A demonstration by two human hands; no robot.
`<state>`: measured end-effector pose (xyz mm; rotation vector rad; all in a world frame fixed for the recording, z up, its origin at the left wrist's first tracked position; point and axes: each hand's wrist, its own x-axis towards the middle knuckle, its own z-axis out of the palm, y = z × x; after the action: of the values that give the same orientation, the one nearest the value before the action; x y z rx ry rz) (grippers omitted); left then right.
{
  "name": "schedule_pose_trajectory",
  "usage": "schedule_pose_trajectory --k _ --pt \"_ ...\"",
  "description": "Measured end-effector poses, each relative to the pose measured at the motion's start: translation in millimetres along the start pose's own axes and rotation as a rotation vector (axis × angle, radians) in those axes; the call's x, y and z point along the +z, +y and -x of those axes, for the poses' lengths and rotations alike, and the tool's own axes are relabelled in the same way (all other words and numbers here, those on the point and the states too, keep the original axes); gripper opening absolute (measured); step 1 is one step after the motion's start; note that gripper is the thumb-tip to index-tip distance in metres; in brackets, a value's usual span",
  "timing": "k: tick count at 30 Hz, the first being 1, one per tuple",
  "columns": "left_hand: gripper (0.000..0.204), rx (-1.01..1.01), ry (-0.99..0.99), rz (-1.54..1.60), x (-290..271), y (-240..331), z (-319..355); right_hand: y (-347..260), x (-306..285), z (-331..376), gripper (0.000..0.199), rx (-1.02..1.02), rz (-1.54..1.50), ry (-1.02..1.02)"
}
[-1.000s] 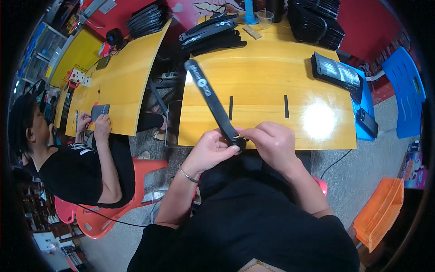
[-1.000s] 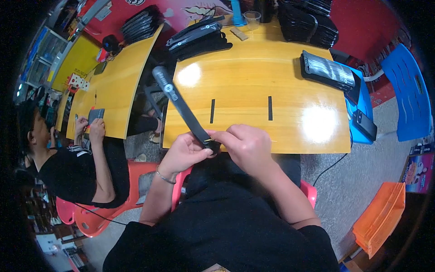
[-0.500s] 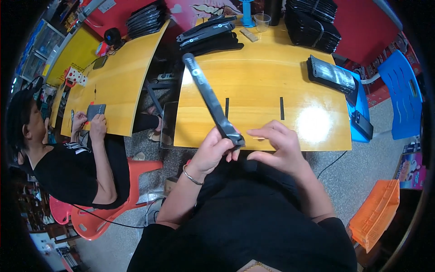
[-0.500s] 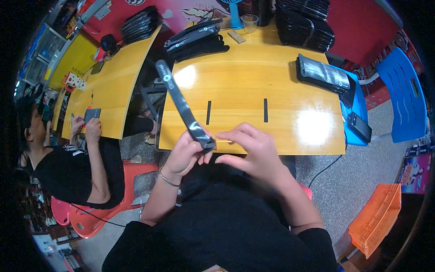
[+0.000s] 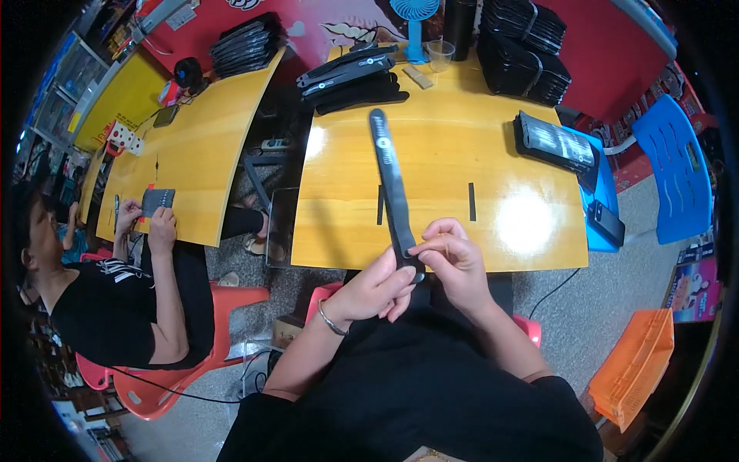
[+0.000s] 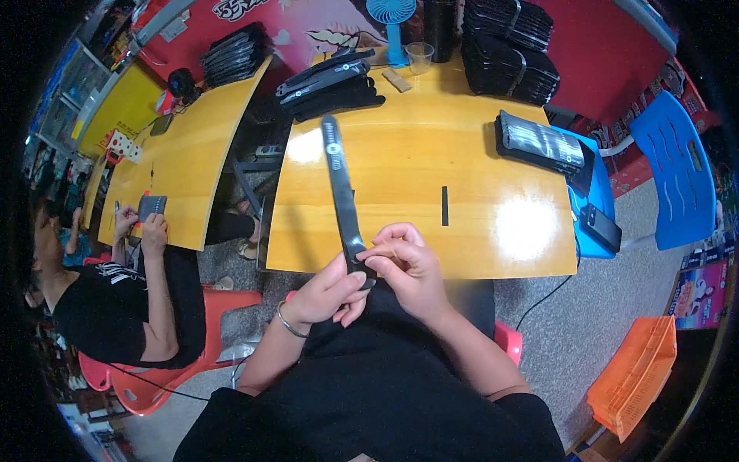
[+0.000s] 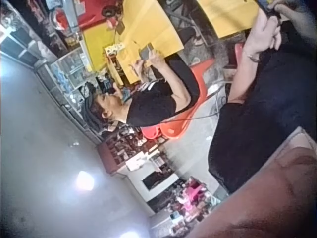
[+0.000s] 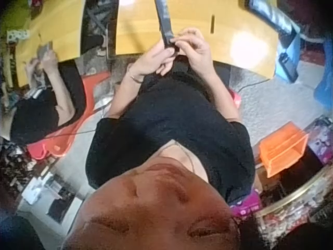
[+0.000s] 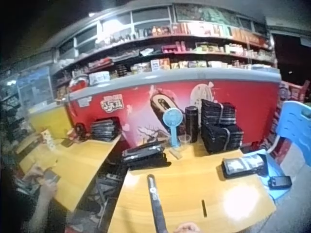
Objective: Inspecting, cleaning holes with a tool, and bundling black straps with rubber bands.
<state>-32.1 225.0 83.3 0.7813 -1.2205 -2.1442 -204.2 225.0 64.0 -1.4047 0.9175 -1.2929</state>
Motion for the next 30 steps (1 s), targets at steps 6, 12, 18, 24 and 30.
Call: schedule_pose_trajectory --k 6,12,18,24,30 --pt "0.027 -0.294 -0.267 -0.3 -13.2 -9.4 8.4 -23.6 -44.2 -28.1 0.011 -0.007 -0.082 0.294" --pt "0.028 0.078 -0.055 -0.066 -18.4 -25.5 -2.1 -38.6 -32.9 -19.5 0.013 -0.013 0.148 -0.281" --pt "0.034 -0.09 0.017 0.436 -25.1 -18.3 -4.3 -47.1 -43.7 -25.6 0.014 -0.032 0.298 -0.145" --pt "0.028 -0.337 0.018 0.25 -66.5 -5.6 46.9 -62.9 -119.0 -52.3 0.015 -0.026 0.172 0.312" --pt "0.03 -0.324 -0.035 0.162 -86.2 5.8 77.6 -82.4 -139.3 -95.7 0.018 -0.191 0.183 0.434"
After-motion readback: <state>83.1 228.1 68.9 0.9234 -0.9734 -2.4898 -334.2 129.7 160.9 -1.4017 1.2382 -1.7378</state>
